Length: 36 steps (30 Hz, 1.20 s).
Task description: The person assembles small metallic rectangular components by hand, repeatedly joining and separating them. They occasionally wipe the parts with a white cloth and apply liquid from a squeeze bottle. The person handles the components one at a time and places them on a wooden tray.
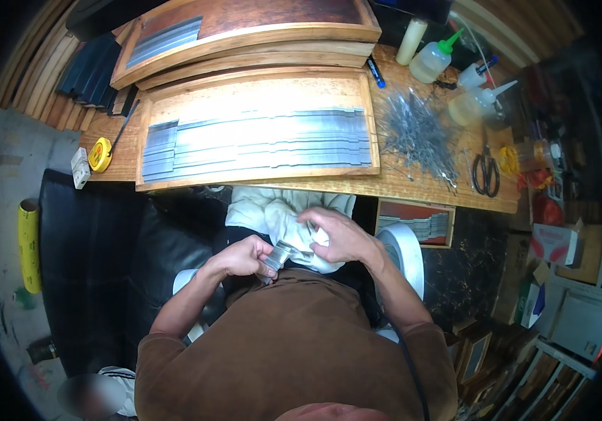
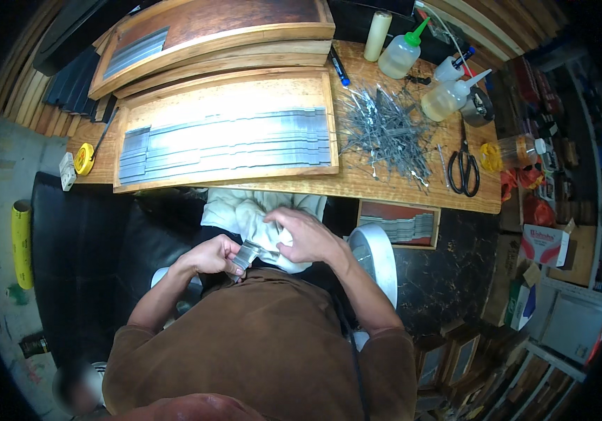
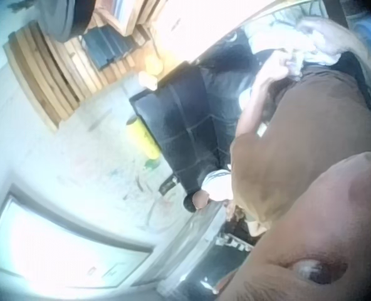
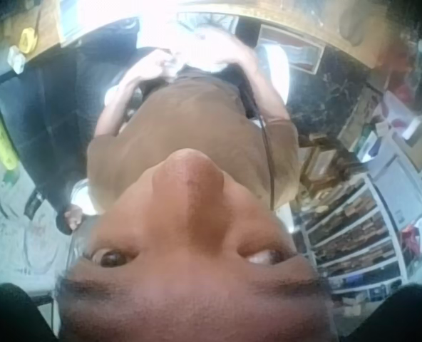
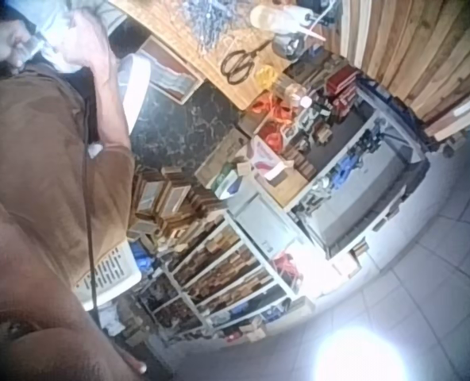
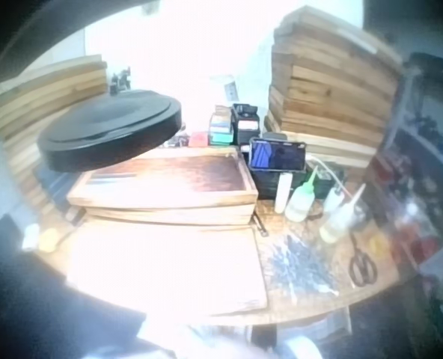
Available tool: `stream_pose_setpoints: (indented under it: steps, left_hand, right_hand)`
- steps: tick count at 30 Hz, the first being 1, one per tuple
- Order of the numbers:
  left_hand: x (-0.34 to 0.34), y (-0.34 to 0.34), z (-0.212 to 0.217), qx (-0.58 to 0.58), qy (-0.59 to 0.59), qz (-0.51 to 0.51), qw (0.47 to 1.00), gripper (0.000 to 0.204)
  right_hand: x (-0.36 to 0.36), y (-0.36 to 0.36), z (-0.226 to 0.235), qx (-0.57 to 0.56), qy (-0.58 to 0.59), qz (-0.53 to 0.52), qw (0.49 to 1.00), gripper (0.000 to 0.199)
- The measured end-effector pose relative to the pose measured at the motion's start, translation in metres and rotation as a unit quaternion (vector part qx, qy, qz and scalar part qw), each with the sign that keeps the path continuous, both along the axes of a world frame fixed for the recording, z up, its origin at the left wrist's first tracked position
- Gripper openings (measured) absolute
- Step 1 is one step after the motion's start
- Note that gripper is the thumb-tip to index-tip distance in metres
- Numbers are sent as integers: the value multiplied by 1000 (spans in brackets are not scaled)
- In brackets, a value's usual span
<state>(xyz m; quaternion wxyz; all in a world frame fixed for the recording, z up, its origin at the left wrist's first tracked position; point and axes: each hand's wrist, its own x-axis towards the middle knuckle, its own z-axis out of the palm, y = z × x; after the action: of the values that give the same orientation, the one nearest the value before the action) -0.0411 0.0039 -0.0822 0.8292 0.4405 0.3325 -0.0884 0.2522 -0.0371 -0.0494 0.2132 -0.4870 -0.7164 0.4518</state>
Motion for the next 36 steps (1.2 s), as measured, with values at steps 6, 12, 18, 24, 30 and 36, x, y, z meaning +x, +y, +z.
stream_pose_setpoints:
  steps: [6, 12, 18, 24, 30, 36]
  left_hand:
    - [0, 5, 3, 0, 0, 6, 1000, 18]
    - [2, 0, -4, 3, 20, 27, 999, 17]
    - [7, 0, -11, -44, 6, 148, 988, 22]
    - [4, 1, 10, -14, -3, 127, 992, 25]
    - [15, -8, 15, -5, -30, 164, 986, 23]
    - [51, -19, 10, 78, -74, 203, 973, 24]
  right_hand:
    - [-15, -11, -15, 40, -87, 88, 992, 37]
    - [-17, -16, -28, 138, -93, -42, 985, 20]
    - [-38, -31, -16, 196, -103, 22, 975, 22]
    - [-21, -15, -24, 101, -141, -223, 959, 26]
    - [-13, -10, -21, 174, -97, -289, 936, 41]
    - [-29, -13, -26, -39, 172, -212, 961, 33]
